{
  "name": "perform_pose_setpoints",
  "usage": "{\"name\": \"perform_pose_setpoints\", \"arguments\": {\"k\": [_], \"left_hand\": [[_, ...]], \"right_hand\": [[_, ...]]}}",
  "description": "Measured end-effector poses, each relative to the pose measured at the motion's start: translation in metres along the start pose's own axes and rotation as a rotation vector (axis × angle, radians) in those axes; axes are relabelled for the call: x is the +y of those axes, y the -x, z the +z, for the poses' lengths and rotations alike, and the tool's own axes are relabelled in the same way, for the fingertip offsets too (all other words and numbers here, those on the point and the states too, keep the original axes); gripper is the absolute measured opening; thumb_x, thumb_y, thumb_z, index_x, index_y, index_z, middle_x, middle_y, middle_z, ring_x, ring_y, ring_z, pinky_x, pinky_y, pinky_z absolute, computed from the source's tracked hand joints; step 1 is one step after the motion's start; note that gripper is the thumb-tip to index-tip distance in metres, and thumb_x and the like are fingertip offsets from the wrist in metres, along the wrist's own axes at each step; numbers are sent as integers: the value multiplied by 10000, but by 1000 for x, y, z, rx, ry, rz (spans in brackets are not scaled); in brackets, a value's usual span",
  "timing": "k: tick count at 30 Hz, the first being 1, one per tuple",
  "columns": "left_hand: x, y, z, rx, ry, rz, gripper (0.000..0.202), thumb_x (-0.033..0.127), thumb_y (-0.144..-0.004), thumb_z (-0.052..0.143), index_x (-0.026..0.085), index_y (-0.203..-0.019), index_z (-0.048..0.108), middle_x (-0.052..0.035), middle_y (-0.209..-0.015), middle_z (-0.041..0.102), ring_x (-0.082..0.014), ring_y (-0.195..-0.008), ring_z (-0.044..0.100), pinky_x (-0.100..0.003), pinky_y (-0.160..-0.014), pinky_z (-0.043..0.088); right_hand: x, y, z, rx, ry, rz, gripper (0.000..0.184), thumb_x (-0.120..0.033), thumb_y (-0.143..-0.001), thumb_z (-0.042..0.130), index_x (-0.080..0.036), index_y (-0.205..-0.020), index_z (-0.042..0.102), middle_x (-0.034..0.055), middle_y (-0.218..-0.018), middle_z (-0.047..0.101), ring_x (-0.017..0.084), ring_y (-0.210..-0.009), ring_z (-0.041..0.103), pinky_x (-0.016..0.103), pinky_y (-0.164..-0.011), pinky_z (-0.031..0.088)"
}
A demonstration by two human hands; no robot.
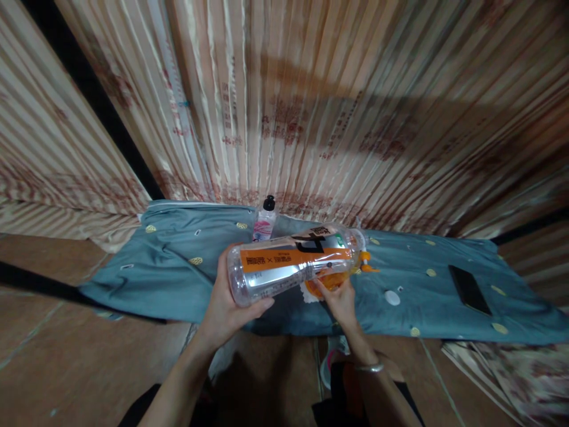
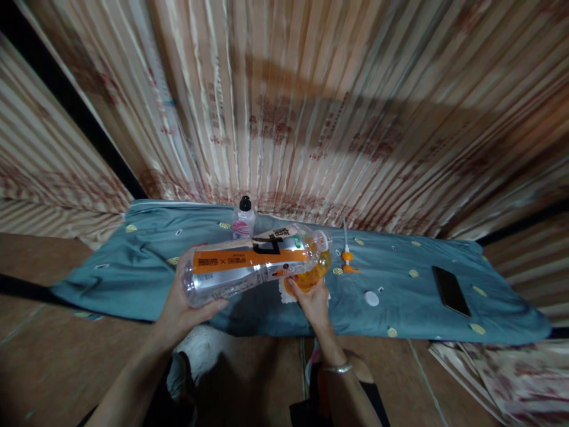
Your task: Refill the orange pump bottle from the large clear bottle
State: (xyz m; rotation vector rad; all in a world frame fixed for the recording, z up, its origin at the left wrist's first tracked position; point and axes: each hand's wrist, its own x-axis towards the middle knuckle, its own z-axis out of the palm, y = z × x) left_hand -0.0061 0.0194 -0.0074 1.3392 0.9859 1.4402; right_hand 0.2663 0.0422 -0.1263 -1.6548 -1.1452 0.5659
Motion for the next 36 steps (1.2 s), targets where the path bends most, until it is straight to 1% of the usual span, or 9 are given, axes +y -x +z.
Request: {"name": "perform_pose_setpoints", "arguments": {"k": [5,9,16,20,23,26,30,33,36], "left_hand": [[1,0,0,-1,-7,-10,906,297,-593,917,238,-1341,408,-126,-1282,675,-353,-1206,696,-523,-1050,571],[5,0,1,-3,0,-16,895,287,-588,917,237,-1329,418,-126,-1278,681,-359,-1202,697,-529,-1045,573],[5,0,1,-6,12,-7,889,276,-589,920,267,-1335,437,-105,-1274,683,-350,-1205,698,-536,-1039,580],[5,0,1,-8,19,-11,887,292,-595,916,256,-1337,430,-104,-1261,690,-343,-1192,706,-510,-1022,595],[6,0,0,-11,8,-16,902,285,-592,916,248,-1341,415,-113,-1268,688,-346,-1192,705,-499,-1018,598],[7,0,-1,-9,-4,-10,906,279,-593,914,251,-1346,412,-115,-1281,679,-352,-1207,697,-511,-1034,586],[8,0,-2,-24,-21,-20,887,290,-604,910,254,-1346,425,-106,-1278,673,-347,-1212,693,-513,-1046,579],[9,0,-1,-19,-29,-14,892,288,-601,907,262,-1352,427,-94,-1279,669,-337,-1210,693,-492,-1040,583],[9,-1,-1,-15,-43,10,906,309,-595,913,245,-1353,422,-97,-1251,679,-330,-1171,707,-469,-1008,598]], "right_hand": [[-1,0,0,10,-8,-14,688,-648,-626,820,-162,-1079,641,153,-1021,790,348,-936,759,527,-890,596],[0,0,0,32,1,0,701,-662,-605,828,-167,-1067,647,164,-1028,790,355,-949,755,539,-893,593],[-2,1,-2,12,25,3,646,-651,-628,806,-190,-1052,647,131,-1008,786,370,-937,759,580,-900,585],[-2,1,-3,7,15,-4,583,-629,-646,800,-214,-1026,646,101,-990,789,367,-922,764,594,-900,585],[-4,1,-3,3,29,12,615,-634,-628,806,-196,-1028,644,123,-996,787,379,-942,761,582,-907,584],[-7,2,-3,0,33,17,644,-640,-618,809,-174,-1033,651,142,-991,788,383,-947,759,565,-907,587],[-7,2,-3,1,10,3,631,-629,-632,805,-167,-1037,662,142,-983,791,375,-929,762,554,-894,595],[-4,2,-2,1,-3,7,649,-626,-631,807,-161,-1058,654,138,-970,790,374,-908,764,560,-874,601],[-1,2,-3,-10,-1,-1,649,-632,-644,797,-168,-1073,647,135,-988,789,369,-922,764,555,-883,599]]}}
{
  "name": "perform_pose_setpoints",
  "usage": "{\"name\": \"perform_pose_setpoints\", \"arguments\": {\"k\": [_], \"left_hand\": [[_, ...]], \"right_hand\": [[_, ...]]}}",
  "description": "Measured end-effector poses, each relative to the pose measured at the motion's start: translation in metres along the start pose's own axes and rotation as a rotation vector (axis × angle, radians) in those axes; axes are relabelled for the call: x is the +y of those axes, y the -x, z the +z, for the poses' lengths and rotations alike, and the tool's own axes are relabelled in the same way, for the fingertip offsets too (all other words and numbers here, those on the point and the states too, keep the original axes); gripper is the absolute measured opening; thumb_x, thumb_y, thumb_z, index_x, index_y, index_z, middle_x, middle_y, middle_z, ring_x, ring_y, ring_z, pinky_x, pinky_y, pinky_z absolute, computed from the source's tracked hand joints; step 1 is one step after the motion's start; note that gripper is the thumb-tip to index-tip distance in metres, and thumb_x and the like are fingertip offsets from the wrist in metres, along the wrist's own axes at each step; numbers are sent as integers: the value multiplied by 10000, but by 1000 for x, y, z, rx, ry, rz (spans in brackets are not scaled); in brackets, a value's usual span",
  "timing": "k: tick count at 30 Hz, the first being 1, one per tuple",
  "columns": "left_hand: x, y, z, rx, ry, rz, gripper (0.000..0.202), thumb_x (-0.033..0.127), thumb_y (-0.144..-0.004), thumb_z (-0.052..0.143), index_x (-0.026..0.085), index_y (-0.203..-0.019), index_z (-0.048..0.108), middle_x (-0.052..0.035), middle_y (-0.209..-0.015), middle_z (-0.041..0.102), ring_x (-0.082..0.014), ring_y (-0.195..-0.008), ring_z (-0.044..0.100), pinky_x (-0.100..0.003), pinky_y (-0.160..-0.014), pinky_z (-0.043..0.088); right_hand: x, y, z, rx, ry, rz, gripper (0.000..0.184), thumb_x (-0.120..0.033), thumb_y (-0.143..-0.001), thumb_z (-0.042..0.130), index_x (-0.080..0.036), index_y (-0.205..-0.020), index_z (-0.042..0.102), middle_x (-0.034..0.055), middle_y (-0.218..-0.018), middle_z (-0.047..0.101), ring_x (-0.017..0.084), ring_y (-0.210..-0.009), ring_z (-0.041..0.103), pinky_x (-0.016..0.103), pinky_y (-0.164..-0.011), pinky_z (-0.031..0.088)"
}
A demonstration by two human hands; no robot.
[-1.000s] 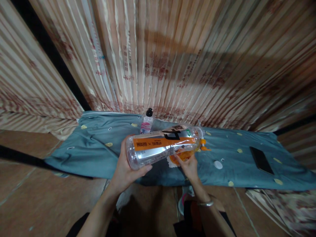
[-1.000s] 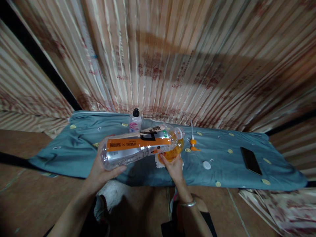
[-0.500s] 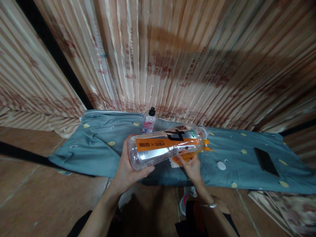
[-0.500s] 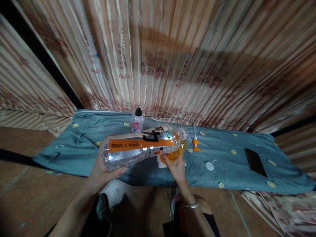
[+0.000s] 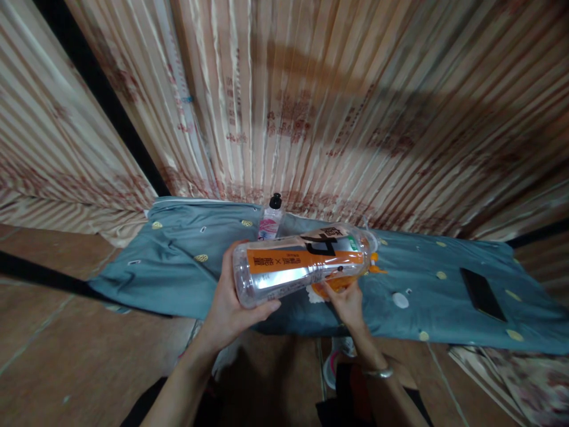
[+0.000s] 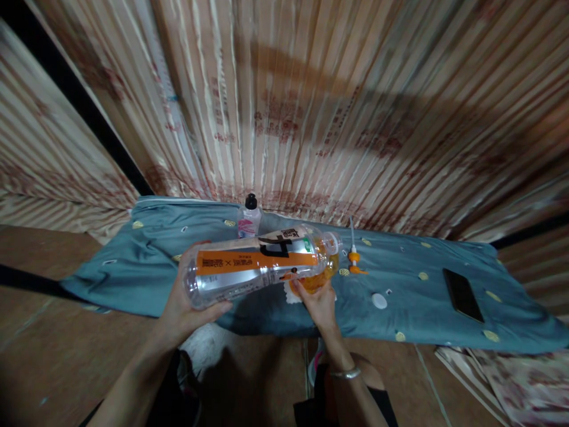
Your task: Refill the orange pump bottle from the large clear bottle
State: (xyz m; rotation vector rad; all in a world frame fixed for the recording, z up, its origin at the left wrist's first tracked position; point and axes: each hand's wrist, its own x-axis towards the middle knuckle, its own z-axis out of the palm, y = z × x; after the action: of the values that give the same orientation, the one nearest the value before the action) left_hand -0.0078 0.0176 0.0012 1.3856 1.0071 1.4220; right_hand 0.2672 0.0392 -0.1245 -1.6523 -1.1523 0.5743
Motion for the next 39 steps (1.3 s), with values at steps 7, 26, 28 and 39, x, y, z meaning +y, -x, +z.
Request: {"name": "perform_pose_setpoints", "arguments": {"k": [7,26,28,39], "left_hand": [[0,1,2,-21,44,-16,937,313,-613,909,229,-1388,388,-118,-1286,670,-337,-1216,683,-470,-1056,563],[2,6,3,-62,159,-52,1016,281,-591,944,237,-1397,326,-119,-1387,605,-313,-1330,604,-442,-1156,466],[2,6,2,-62,161,-58,1018,279,-592,944,236,-1396,321,-120,-1387,600,-309,-1325,605,-434,-1150,470],[4,6,2,-56,149,-50,1006,271,-602,931,229,-1403,323,-126,-1388,611,-313,-1317,622,-443,-1145,483]], "right_hand": [[-2,0,-1,36,50,9,642,-645,-601,800,-175,-1016,661,152,-950,790,387,-914,763,553,-863,600],[10,-3,-4,35,149,0,748,-762,-556,769,-170,-992,630,182,-959,775,396,-916,740,555,-881,573],[8,-3,-5,34,139,-14,736,-769,-566,759,-175,-981,628,179,-946,775,390,-902,739,549,-884,570],[13,-2,-3,30,163,-28,697,-721,-606,755,-160,-1006,649,184,-960,785,382,-887,755,548,-829,592]]}}
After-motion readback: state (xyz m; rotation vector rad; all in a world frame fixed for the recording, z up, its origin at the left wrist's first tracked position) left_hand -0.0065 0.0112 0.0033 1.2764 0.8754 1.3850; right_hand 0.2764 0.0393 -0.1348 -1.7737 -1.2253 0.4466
